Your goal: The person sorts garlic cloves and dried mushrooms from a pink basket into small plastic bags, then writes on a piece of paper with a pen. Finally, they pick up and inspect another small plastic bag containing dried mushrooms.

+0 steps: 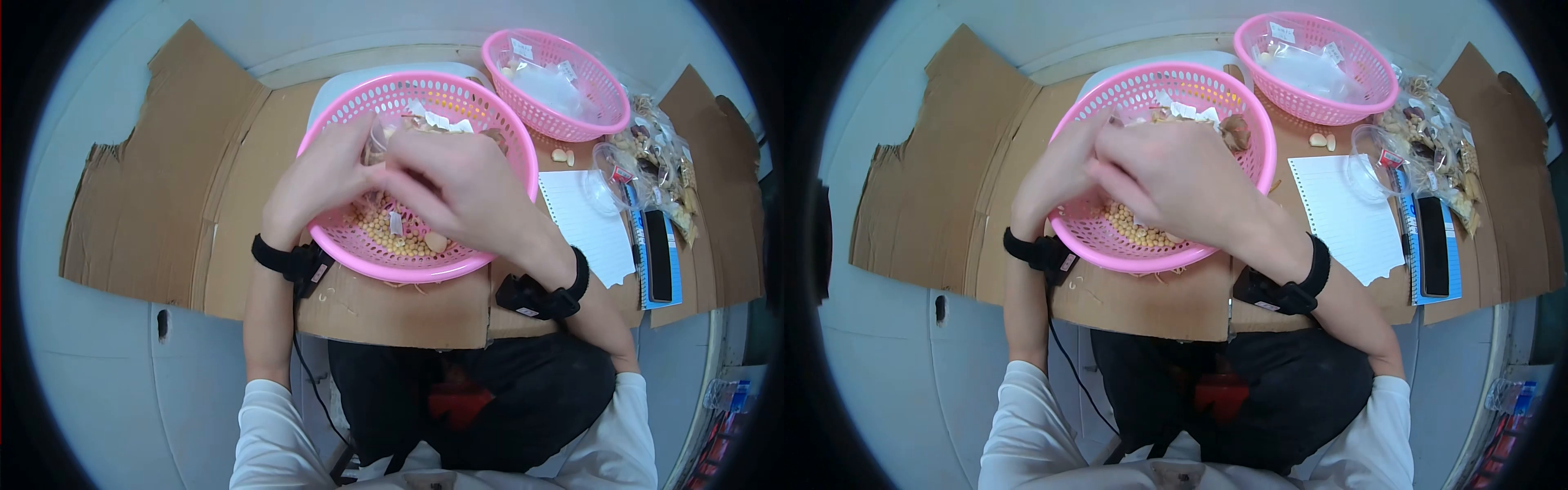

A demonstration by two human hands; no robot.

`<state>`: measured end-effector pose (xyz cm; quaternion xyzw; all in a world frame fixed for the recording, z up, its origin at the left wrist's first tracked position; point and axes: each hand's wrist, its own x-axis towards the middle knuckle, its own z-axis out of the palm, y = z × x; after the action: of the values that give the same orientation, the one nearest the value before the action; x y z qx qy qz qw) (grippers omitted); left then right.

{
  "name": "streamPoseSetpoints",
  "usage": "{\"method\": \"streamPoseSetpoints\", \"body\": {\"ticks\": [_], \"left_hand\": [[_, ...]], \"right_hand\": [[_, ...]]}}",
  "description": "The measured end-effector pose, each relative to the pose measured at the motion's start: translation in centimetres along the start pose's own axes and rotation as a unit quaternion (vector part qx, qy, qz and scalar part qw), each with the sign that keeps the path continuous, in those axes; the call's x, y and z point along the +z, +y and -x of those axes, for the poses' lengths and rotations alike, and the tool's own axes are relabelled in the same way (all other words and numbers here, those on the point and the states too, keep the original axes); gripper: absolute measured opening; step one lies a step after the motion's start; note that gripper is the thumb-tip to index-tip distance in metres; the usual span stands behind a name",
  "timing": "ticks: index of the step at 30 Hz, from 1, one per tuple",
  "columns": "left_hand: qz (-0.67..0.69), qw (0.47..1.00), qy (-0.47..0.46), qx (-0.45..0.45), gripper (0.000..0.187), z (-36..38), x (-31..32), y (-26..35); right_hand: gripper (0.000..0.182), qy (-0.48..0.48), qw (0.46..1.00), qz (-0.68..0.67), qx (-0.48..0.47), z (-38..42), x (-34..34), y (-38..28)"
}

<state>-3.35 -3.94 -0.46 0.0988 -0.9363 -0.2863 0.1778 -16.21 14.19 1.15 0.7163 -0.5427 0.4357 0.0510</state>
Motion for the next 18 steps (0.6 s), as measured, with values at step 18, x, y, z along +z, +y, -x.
{"method": "streamPoseSetpoints", "body": {"ticks": [18], "left_hand": [[-0.022, 0.999, 0.030, -0.036, 0.068, -0.1, -0.4, 1.6]], "right_hand": [[0.008, -0.287, 0.951, 0.061, 0.094, 2.0, 1.1, 1.8]]}}
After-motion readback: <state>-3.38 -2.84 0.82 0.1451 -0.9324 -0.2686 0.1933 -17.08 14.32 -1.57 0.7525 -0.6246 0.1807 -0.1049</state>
